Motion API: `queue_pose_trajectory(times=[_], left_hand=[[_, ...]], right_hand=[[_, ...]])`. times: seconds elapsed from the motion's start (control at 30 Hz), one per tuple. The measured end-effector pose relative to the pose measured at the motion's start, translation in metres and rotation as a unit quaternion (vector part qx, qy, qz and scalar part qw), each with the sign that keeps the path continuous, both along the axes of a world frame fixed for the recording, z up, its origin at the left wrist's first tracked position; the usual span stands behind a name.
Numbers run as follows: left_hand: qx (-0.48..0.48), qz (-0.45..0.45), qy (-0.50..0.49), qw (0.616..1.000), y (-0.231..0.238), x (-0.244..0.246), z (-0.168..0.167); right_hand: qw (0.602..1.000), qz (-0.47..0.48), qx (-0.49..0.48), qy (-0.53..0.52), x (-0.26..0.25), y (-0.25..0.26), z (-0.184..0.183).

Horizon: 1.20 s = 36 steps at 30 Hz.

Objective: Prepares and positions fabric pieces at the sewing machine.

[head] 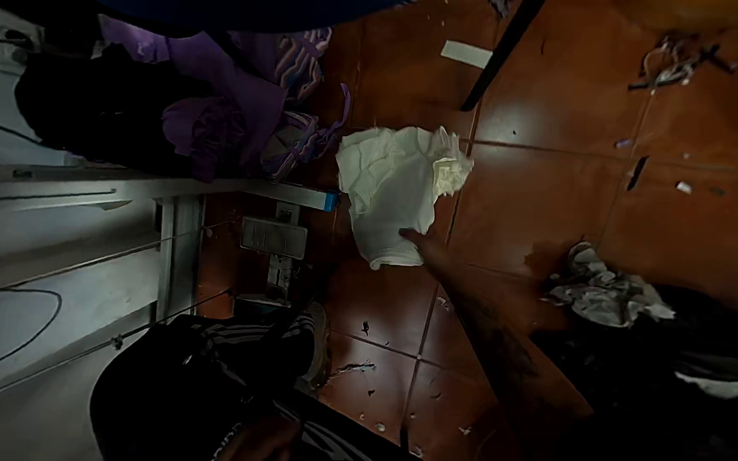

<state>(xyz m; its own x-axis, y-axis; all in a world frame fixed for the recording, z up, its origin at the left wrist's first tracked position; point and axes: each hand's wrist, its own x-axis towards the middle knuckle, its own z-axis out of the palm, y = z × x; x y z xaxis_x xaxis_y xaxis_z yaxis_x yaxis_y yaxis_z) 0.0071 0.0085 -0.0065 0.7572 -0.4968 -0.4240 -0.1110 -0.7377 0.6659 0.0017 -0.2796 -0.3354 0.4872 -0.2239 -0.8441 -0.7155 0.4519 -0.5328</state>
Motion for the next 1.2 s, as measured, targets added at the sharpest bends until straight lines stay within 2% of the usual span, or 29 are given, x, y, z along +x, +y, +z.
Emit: queue_pose_trajectory(times=[0.1, 0.2, 0.3, 0.47, 0.63, 0.77, 0.83, 0.97, 1.13, 1.2], left_hand=[[-0.004, 0.003, -0.014, 1.000, -0.016, 0.012, -0.006], [-0.017, 0.045, -0.033, 0.998, -0.036, 0.009, -0.019], [-0.062, 0.085, -0.072, 0.992, -0.050, 0.002, -0.029], [-0.129, 0.184, -0.125, 0.966, -0.050, -0.009, -0.014], [-0.212, 0.228, -0.291, 0.905, -0.021, -0.020, -0.018], [-0.173, 0.218, -0.335, 0.900, 0.013, -0.007, -0.002], [-0.165, 0.197, -0.399, 0.880, 0.032, -0.002, 0.012], [-0.181, 0.141, -0.458, 0.859, 0.066, -0.006, 0.071], [-0.140, 0.094, -0.550, 0.818, 0.104, -0.024, 0.153], [-0.120, 0.081, -0.519, 0.843, 0.115, -0.028, 0.171]], right_hand=[[0.994, -0.072, 0.024, -0.074, 0.022, 0.007, 0.103], [0.986, -0.123, 0.049, -0.105, 0.027, 0.020, 0.196], [0.984, -0.112, 0.058, -0.124, 0.018, 0.040, 0.265], [0.983, -0.104, 0.069, -0.137, -0.013, 0.096, 0.359], [0.974, -0.102, 0.066, -0.192, -0.037, 0.137, 0.422], [0.951, -0.093, 0.034, -0.294, -0.051, 0.153, 0.462], [0.936, -0.074, 0.032, -0.343, -0.057, 0.155, 0.483], [0.912, -0.068, 0.026, -0.404, -0.068, 0.155, 0.521], [0.864, -0.043, 0.040, -0.500, -0.085, 0.147, 0.563], [0.856, -0.026, 0.046, -0.514, -0.092, 0.148, 0.579]])
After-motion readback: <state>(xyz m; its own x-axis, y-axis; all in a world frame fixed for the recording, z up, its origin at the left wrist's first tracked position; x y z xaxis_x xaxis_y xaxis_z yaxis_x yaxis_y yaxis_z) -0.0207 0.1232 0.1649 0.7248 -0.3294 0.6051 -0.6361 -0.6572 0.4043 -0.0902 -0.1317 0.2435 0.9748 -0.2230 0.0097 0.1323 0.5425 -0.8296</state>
